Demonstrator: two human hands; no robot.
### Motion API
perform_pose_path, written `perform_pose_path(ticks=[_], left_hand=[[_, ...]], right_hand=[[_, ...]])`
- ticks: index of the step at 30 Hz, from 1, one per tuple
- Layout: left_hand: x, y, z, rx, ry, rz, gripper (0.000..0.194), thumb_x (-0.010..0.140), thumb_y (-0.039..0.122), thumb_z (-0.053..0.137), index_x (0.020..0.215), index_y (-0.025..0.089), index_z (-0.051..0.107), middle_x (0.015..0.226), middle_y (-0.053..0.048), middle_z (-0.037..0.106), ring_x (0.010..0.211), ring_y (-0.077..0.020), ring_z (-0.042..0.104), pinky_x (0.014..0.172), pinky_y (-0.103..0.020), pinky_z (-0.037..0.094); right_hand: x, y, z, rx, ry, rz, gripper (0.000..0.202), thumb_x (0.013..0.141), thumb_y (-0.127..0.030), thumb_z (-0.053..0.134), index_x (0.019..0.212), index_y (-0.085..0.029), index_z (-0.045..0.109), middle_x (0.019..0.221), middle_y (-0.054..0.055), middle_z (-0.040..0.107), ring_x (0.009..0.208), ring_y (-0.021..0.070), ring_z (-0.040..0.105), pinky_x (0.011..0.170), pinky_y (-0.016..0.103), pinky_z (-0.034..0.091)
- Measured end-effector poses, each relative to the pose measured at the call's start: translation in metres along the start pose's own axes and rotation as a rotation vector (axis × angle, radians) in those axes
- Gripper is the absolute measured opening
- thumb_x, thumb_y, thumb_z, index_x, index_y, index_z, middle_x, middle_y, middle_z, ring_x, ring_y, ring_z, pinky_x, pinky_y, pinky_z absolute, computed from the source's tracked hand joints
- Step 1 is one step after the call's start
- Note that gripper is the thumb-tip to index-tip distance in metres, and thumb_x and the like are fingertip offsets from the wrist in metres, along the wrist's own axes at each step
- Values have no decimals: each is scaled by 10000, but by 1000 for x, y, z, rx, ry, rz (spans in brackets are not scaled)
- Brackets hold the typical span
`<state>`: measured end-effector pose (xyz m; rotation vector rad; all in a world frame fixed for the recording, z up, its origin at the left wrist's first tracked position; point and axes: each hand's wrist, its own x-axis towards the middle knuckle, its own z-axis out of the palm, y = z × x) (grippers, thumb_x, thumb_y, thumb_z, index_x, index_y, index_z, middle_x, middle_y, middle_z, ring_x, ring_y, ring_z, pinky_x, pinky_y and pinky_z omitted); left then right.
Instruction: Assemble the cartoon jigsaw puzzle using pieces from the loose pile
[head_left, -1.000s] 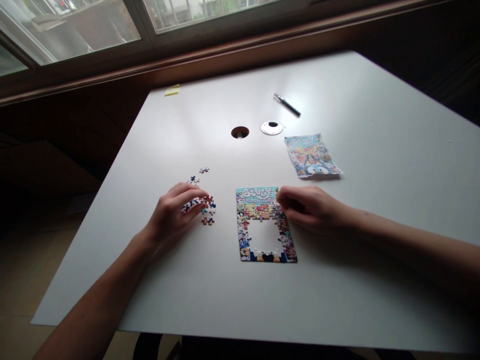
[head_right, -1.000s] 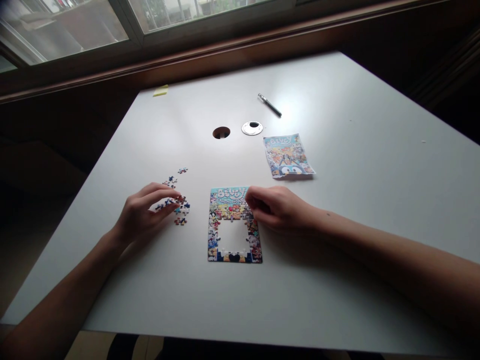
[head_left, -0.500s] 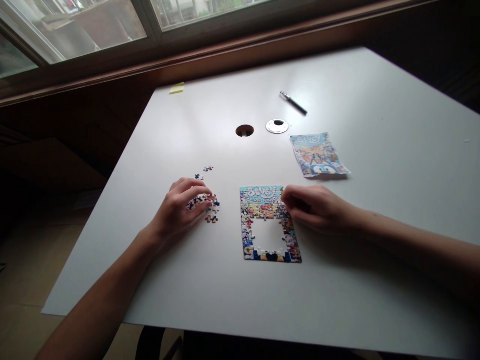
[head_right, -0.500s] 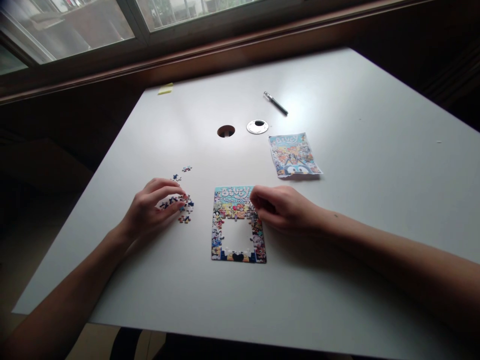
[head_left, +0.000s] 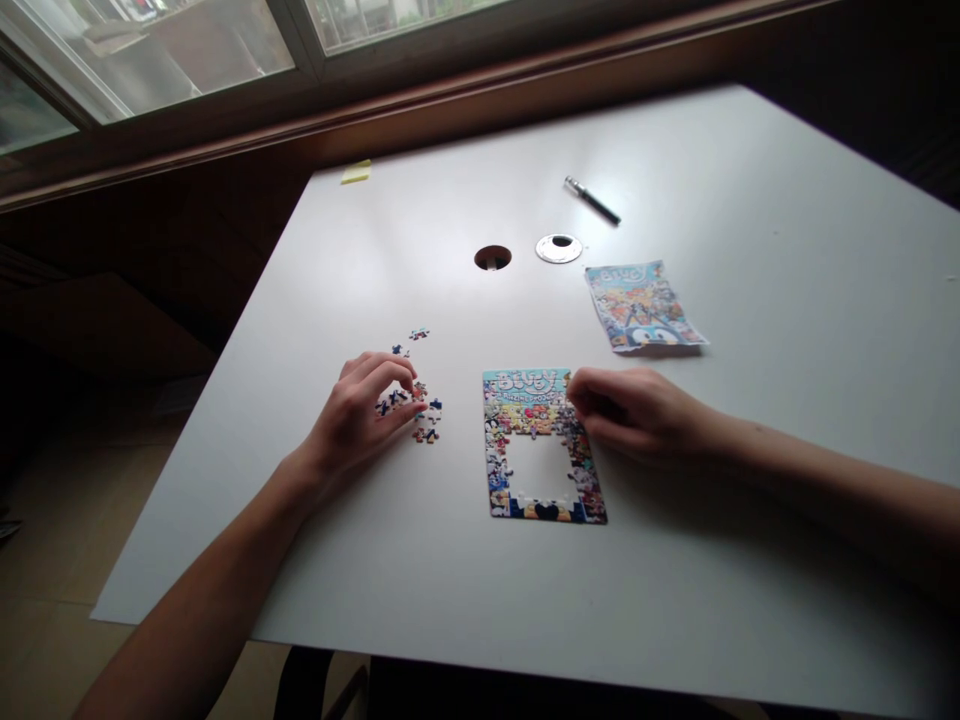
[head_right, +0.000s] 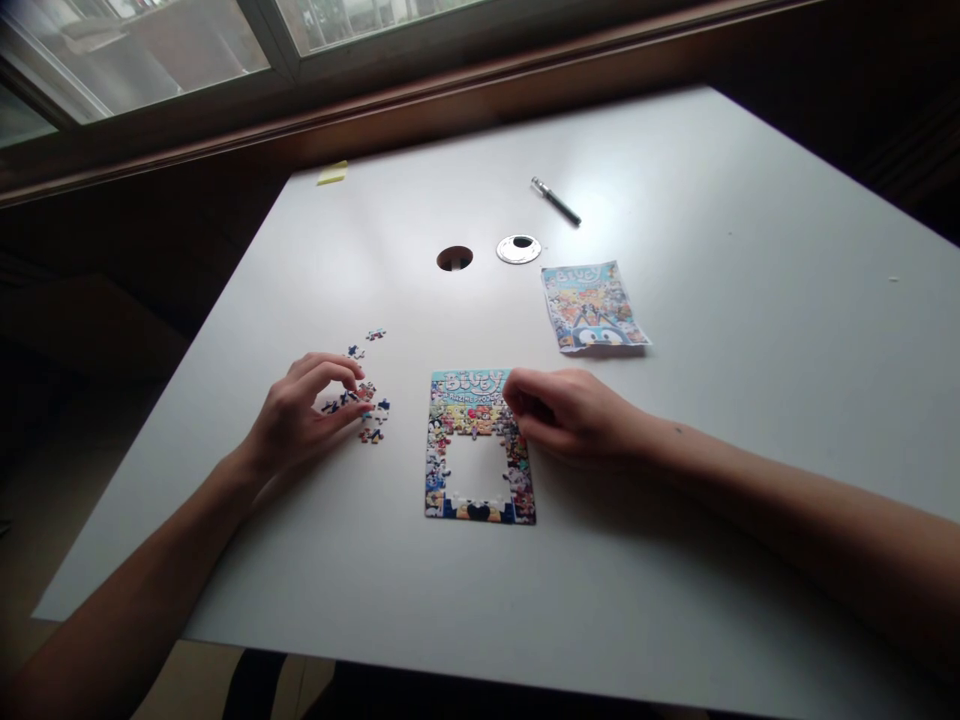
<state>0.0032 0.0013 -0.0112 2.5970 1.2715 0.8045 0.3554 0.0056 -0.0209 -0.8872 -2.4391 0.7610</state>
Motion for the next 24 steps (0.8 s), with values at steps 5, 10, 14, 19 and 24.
perform_pose_path(ticks=[5, 10, 14, 19, 24], left_hand=[[1, 0, 0, -5, 15, 2, 156, 840, 289, 696, 884, 194, 579, 986, -62, 683, 964, -209, 621, 889, -359, 472], [1, 1, 0, -24, 43, 21, 166, 824, 285, 718, 842, 195, 579, 951, -47, 709, 935, -201, 649, 892, -365, 473], [1, 7, 0, -64, 106, 57, 177, 805, 269, 741, 814, 194, 582, 898, -36, 721, 882, -185, 673, 880, -363, 491], [1, 20, 3, -130, 102, 113, 136, 821, 265, 726, 880, 199, 622, 897, -43, 717, 851, -172, 676, 858, -354, 526], [0, 46, 11, -289, 96, 115, 37, 851, 203, 687, 855, 196, 652, 935, -56, 688, 839, -147, 663, 743, -283, 565]], right_hand=[[0, 1, 0, 4, 1, -2, 64, 816, -158, 525, 819, -199, 476, 654, -32, 473, 569, 105, 368, 547, 227, 319], [-1, 1, 0, 1, 2, -3, 64, 814, -156, 529, 822, -198, 481, 654, -33, 480, 567, 104, 372, 547, 230, 315], [0, 1, 0, -9, -2, -3, 61, 818, -159, 528, 825, -198, 481, 659, -27, 495, 568, 106, 385, 547, 234, 323], [0, 2, 1, -18, 10, -4, 59, 813, -159, 532, 832, -198, 491, 670, -22, 514, 568, 105, 400, 544, 238, 334], [0, -10, 5, -62, 126, -49, 82, 807, -154, 580, 859, -200, 536, 625, -44, 467, 527, 93, 384, 523, 237, 321]])
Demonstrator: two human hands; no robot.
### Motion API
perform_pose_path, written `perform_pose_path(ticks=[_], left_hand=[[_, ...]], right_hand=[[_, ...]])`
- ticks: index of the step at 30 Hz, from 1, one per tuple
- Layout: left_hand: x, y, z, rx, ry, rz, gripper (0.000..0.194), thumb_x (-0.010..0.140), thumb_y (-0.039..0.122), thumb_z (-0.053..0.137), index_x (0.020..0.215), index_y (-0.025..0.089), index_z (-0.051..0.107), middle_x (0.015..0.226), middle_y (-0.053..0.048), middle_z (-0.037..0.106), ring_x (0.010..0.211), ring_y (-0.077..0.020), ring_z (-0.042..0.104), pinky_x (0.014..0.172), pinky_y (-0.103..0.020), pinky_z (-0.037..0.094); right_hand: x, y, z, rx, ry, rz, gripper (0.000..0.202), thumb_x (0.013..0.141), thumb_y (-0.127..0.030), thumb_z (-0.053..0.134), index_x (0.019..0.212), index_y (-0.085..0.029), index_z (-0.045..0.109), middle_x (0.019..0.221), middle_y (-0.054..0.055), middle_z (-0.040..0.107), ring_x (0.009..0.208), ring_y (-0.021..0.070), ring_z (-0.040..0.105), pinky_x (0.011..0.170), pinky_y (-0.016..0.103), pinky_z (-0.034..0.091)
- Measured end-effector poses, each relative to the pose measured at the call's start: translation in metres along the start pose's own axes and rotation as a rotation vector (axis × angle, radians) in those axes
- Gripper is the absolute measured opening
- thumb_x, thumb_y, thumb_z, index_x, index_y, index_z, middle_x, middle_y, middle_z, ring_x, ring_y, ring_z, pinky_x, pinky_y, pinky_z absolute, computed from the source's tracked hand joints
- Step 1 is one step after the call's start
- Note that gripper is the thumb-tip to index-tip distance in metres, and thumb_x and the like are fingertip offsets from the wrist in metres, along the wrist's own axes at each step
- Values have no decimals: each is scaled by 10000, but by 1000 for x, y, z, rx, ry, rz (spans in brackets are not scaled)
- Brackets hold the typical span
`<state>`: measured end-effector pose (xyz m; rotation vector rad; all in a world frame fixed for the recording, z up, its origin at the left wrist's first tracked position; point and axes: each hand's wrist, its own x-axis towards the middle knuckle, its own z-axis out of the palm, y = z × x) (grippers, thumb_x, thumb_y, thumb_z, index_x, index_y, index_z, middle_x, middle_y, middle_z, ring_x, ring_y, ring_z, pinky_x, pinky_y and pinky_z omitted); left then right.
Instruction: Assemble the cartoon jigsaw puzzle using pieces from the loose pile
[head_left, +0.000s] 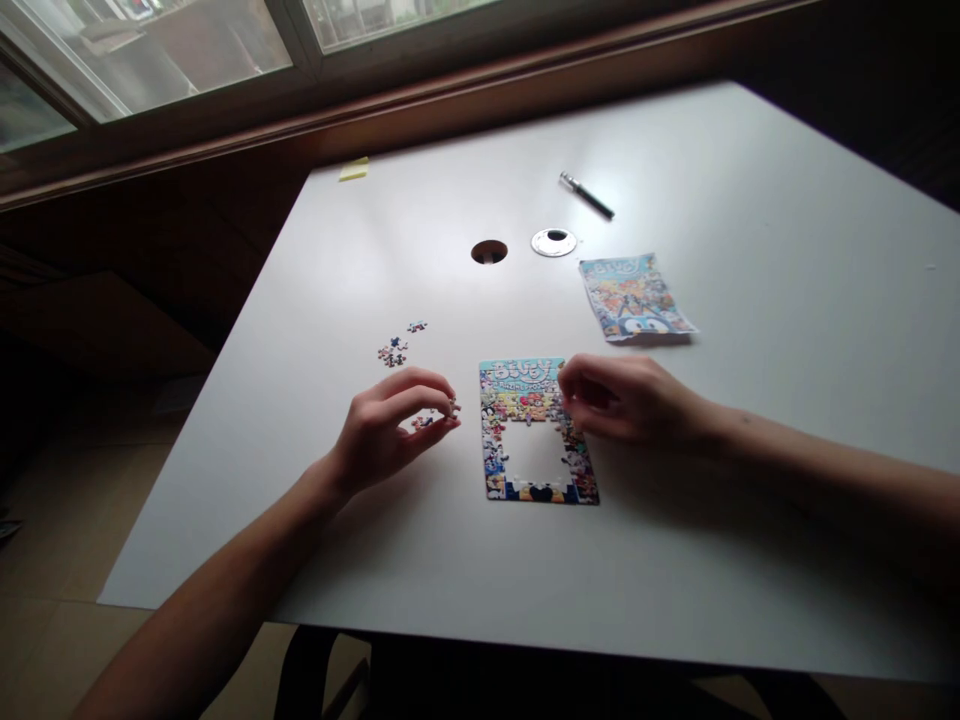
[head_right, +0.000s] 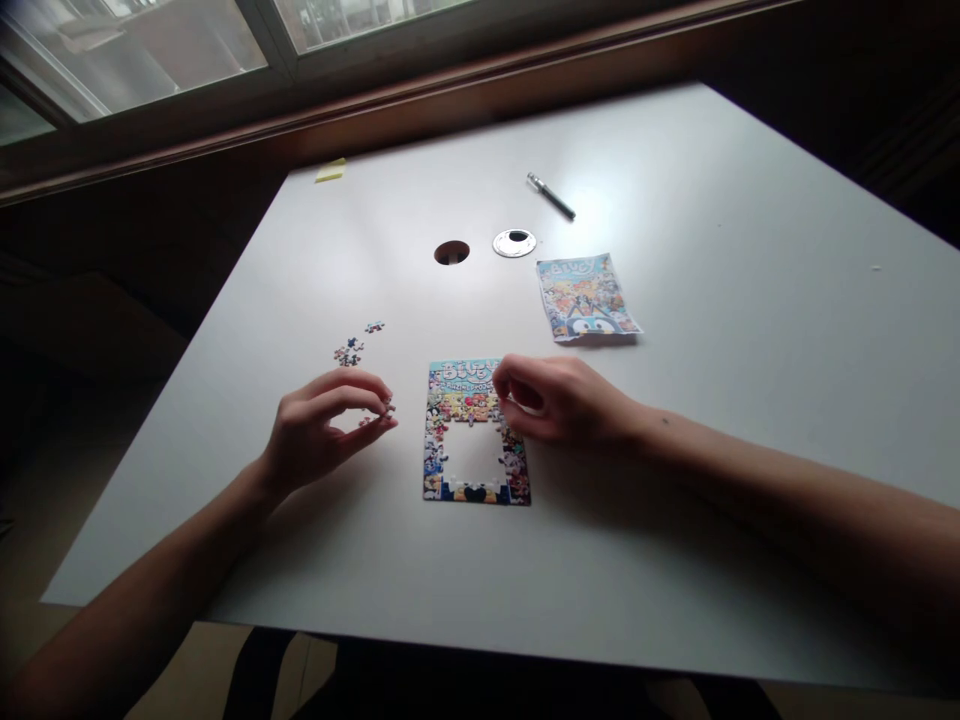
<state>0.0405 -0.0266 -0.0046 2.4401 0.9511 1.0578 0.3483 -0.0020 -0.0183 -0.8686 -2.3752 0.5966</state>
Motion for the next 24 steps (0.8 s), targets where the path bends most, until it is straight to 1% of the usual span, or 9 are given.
perform_pose_path(ticks=[3, 6, 10, 12, 14, 17, 20, 24], left_hand=[[2, 19, 12, -133, 11, -12, 64, 830, 167, 711, 854, 187, 655, 942, -58, 692, 857, -145, 672, 755, -278, 583], [4, 36, 22, -259, -29, -6, 87, 825, 151, 716, 892, 188, 674, 968, -68, 702, 901, -157, 682, 816, -302, 601], [4, 50, 28, -348, -58, -15, 160, 838, 128, 682, 977, 205, 696, 1041, -80, 696, 966, -180, 686, 851, -323, 616], [3, 51, 29, -350, -38, -11, 193, 844, 102, 665, 997, 212, 701, 1057, -75, 693, 978, -178, 686, 854, -318, 620], [1, 51, 29, -364, -19, -19, 186, 852, 101, 666, 1000, 210, 695, 1058, -75, 694, 973, -173, 689, 850, -311, 627], [-2, 49, 31, -495, 3, -90, 173, 844, 132, 697, 999, 178, 636, 1053, -88, 685, 943, -169, 702, 828, -304, 645], [-5, 47, 34, -655, 39, -154, 282, 802, 126, 745, 1016, 171, 567, 1032, -76, 684, 926, -173, 717, 838, -320, 653], [-6, 43, 37, -690, 84, -147, 375, 741, 105, 797, 1029, 176, 567, 988, -52, 701, 899, -179, 727, 830, -332, 658]], right_hand=[[1, -21, 3, 0, 74, -66, 45, 842, -171, 608, 858, -196, 574, 665, -24, 499, 577, 102, 440, 562, 236, 359], [2, -43, 7, 46, 115, -132, 50, 886, -223, 625, 914, -189, 601, 692, -5, 525, 615, 116, 477, 581, 239, 386], [-1, -60, 12, 77, 125, -164, 109, 897, -271, 646, 958, -191, 603, 723, 6, 553, 634, 124, 497, 598, 244, 403], [-2, -63, 14, 83, 141, -149, 132, 880, -274, 667, 960, -190, 603, 724, 0, 546, 633, 121, 500, 594, 238, 406], [-2, -64, 15, 82, 161, -126, 137, 870, -262, 678, 959, -188, 606, 721, -6, 536, 625, 113, 497, 585, 229, 406], [-2, -66, 16, 87, 177, -114, 107, 870, -223, 674, 946, -182, 612, 720, -9, 533, 614, 101, 490, 581, 220, 407], [0, -67, 17, 103, 166, -111, 101, 862, -185, 666, 950, -183, 616, 715, -12, 528, 617, 100, 489, 584, 218, 412], [1, -65, 19, 111, 182, -103, 148, 839, -184, 696, 964, -183, 617, 712, -20, 519, 615, 95, 487, 569, 214, 410]])
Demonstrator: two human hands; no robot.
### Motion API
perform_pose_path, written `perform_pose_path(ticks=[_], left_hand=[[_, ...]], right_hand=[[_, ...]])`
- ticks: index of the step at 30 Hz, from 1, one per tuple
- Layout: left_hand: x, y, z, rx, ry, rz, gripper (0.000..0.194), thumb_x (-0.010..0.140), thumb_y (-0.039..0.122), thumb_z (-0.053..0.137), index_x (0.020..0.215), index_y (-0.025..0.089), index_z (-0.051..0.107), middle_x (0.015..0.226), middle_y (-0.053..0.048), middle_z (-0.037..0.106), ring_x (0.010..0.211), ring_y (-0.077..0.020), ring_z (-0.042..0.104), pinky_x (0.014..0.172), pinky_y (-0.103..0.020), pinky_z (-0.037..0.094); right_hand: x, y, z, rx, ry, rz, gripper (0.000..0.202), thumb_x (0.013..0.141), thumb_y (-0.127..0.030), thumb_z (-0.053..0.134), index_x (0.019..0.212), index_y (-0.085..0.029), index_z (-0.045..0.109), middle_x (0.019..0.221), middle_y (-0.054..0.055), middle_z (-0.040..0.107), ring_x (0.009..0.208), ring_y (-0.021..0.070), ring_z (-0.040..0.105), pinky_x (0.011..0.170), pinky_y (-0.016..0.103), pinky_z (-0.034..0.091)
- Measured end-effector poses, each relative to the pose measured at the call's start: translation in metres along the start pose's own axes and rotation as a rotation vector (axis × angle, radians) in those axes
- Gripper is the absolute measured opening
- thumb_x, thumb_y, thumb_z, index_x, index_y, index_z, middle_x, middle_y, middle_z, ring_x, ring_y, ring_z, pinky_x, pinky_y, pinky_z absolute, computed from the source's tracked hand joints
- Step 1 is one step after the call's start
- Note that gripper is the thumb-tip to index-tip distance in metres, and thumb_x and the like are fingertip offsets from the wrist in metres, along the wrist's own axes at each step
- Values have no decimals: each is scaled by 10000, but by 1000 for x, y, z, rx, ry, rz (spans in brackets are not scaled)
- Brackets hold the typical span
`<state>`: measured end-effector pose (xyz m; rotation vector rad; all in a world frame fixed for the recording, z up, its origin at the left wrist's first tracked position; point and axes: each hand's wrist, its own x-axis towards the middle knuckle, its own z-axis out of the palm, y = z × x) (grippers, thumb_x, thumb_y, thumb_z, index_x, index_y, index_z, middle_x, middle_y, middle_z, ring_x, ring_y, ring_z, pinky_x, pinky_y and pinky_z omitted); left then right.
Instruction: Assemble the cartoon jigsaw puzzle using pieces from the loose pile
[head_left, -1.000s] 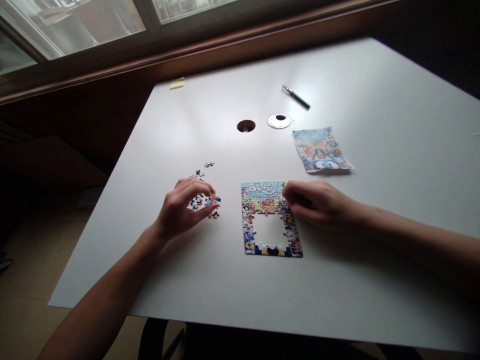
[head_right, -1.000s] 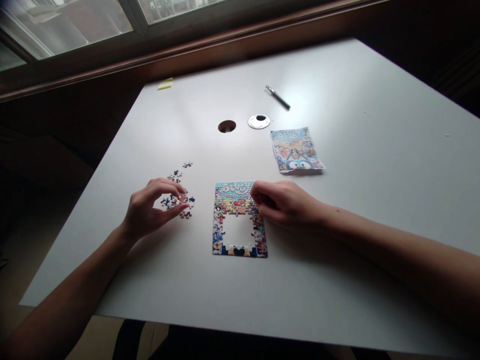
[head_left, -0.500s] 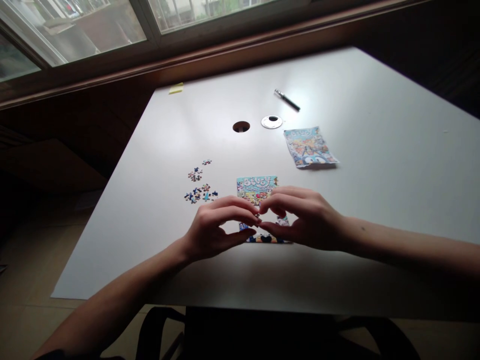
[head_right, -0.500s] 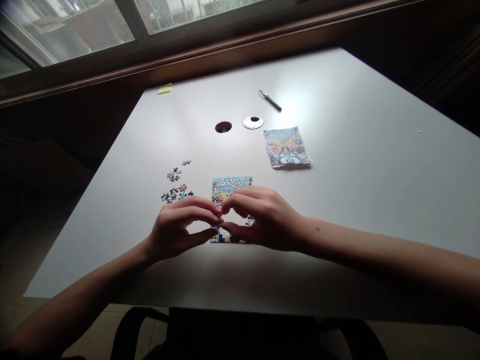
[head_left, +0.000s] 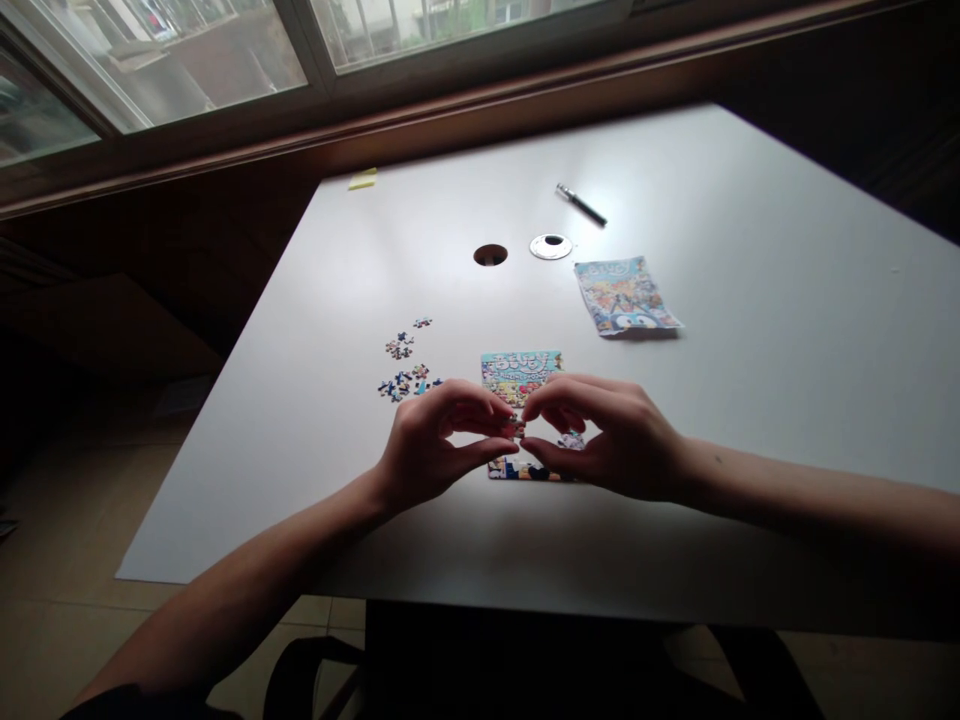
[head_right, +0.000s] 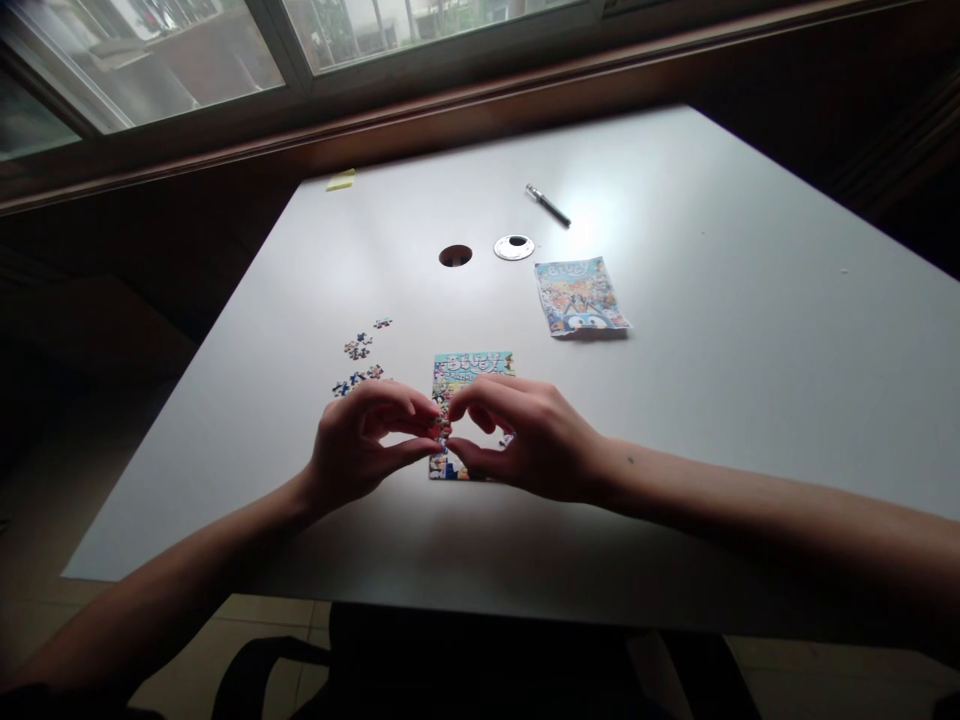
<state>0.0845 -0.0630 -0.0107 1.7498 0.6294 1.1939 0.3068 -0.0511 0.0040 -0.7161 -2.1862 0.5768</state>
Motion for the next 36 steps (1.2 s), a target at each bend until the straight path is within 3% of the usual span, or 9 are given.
perform_pose_path(ticks=[8, 14, 18, 23, 36], left_hand=[[1, -1, -1, 74, -17, 0, 341, 771, 155, 782, 1032, 179, 564, 979, -53, 690, 883, -160, 717, 824, -313, 646], [8, 2, -15, 596, 21, 130, 196, 828, 179, 700, 1004, 170, 614, 1020, -80, 656, 990, -188, 627, 862, -346, 565], [8, -6, -26, 795, -151, 159, 122, 866, 147, 609, 970, 192, 655, 1001, -54, 673, 982, -190, 594, 887, -370, 523], [6, -14, -29, 838, -318, 177, 188, 885, 191, 606, 1060, 218, 668, 1121, -51, 663, 1072, -195, 572, 957, -376, 488], [5, -12, -27, 868, -368, 118, 203, 892, 208, 601, 1084, 241, 660, 1141, -31, 663, 1112, -187, 567, 992, -375, 456]], right_hand=[[2, 2, 2, 17, 3, 15, 144, 830, -162, 695, 946, -186, 613, 704, -28, 514, 609, 90, 493, 564, 214, 411], [12, 22, -8, -112, -9, 49, 87, 824, -171, 673, 897, -191, 628, 789, 19, 566, 721, 150, 536, 664, 281, 451], [11, 40, -4, -190, -62, 29, 97, 802, -190, 696, 889, -210, 661, 914, 58, 576, 875, 209, 537, 809, 358, 469], [3, 47, 6, -210, -96, 21, 92, 813, -252, 721, 877, -217, 666, 1004, 73, 569, 974, 231, 513, 856, 374, 470], [4, 47, 5, -204, -137, 39, 69, 853, -278, 682, 883, -218, 665, 987, 75, 577, 946, 229, 511, 876, 397, 459]])
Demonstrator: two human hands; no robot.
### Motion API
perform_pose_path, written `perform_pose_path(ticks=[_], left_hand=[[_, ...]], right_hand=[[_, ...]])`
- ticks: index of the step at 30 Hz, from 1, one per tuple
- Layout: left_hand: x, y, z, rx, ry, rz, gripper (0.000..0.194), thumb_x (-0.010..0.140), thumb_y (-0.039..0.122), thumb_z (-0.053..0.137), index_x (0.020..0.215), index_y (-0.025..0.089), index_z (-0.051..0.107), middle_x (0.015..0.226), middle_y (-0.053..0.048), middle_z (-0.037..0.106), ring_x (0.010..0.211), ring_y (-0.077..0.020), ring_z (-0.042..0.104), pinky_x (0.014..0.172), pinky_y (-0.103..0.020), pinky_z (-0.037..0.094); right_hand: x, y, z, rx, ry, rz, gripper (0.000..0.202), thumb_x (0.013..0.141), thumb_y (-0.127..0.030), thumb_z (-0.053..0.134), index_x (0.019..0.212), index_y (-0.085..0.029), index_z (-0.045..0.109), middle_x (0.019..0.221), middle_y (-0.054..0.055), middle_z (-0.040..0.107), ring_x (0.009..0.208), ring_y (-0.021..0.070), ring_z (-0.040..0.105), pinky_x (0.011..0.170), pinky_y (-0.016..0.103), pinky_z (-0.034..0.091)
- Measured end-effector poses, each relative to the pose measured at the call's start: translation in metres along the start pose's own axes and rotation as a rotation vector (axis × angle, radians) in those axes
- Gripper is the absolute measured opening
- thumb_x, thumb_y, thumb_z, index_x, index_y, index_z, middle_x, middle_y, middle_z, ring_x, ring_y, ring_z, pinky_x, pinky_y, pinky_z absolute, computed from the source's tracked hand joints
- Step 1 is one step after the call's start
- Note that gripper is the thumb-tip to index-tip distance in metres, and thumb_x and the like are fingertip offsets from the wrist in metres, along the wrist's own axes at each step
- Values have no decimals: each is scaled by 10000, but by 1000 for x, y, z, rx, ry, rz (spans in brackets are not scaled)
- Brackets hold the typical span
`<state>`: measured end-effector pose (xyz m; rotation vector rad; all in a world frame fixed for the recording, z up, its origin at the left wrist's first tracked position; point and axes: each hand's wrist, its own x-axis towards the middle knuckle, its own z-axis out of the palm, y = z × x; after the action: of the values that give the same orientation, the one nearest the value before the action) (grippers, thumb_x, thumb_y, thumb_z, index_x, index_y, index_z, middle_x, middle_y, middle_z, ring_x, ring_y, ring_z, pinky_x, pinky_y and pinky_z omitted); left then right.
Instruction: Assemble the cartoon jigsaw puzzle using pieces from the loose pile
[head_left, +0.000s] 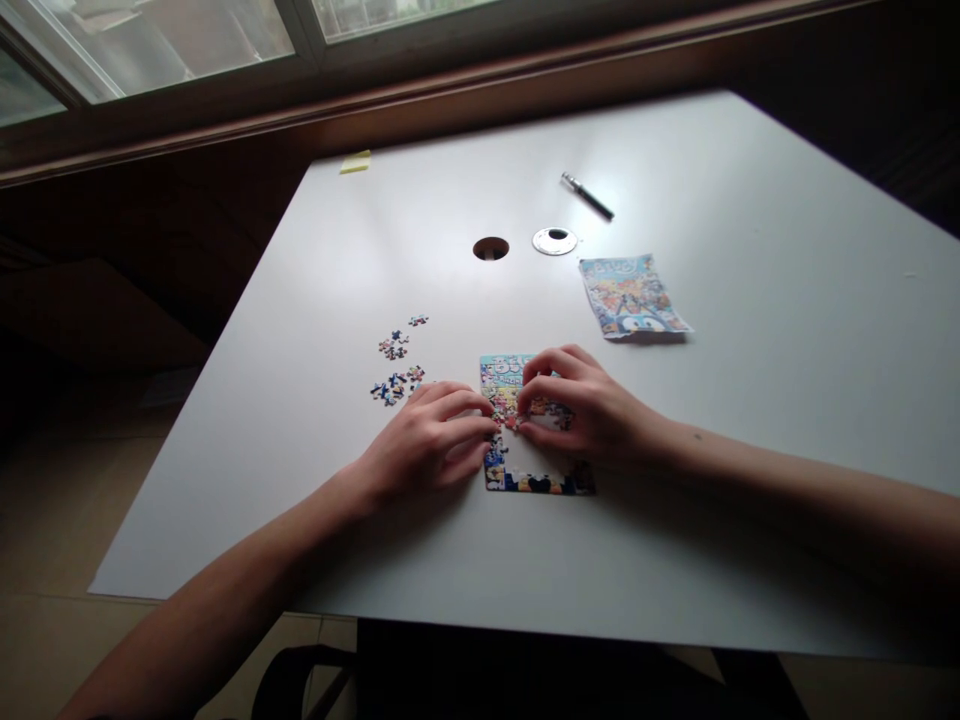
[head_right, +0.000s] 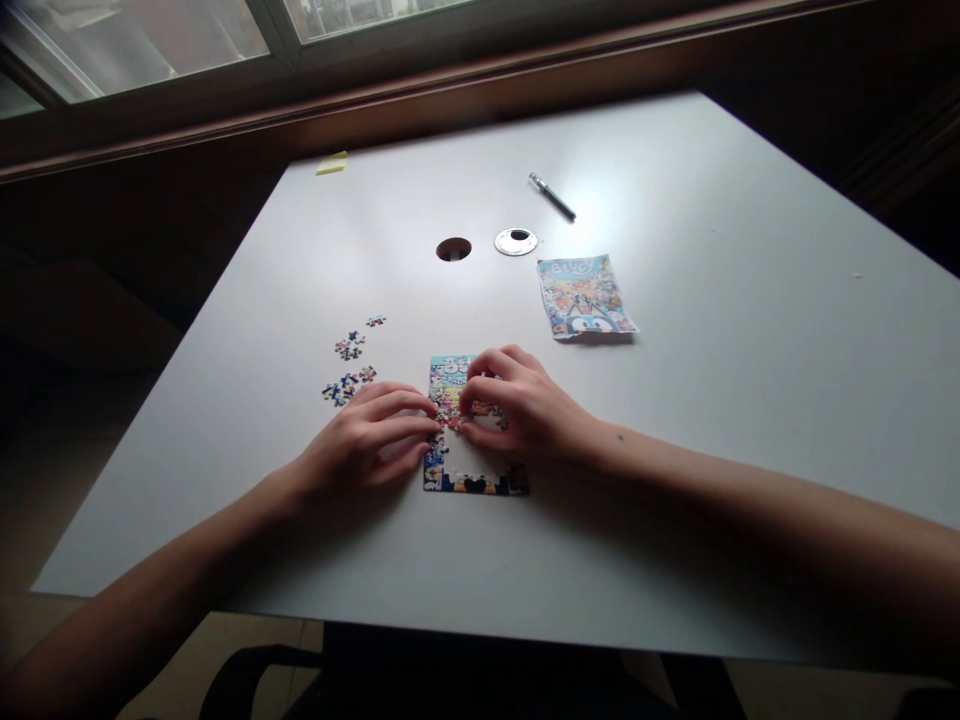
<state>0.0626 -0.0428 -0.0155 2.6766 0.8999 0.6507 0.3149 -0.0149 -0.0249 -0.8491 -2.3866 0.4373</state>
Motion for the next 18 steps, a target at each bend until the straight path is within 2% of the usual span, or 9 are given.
perform_pose_path(ticks=[12, 18], left_hand=[[0, 1, -1, -4, -18, -8, 222, 893, 202, 590, 1104, 240, 647, 1163, -37, 653, 1114, -196, 562, 986, -379, 454], [0, 1, -1, 3, -24, -2, 222, 898, 206, 586, 1109, 239, 646, 1166, -41, 655, 1114, -201, 562, 988, -387, 450]], right_hand=[[0, 2, 3, -21, -13, -10, 72, 841, -267, 681, 891, -217, 665, 989, 77, 585, 928, 229, 517, 868, 400, 451], [1, 1, -2, 40, 16, -16, 76, 835, -215, 667, 911, -216, 666, 975, 73, 581, 918, 222, 519, 847, 386, 462]])
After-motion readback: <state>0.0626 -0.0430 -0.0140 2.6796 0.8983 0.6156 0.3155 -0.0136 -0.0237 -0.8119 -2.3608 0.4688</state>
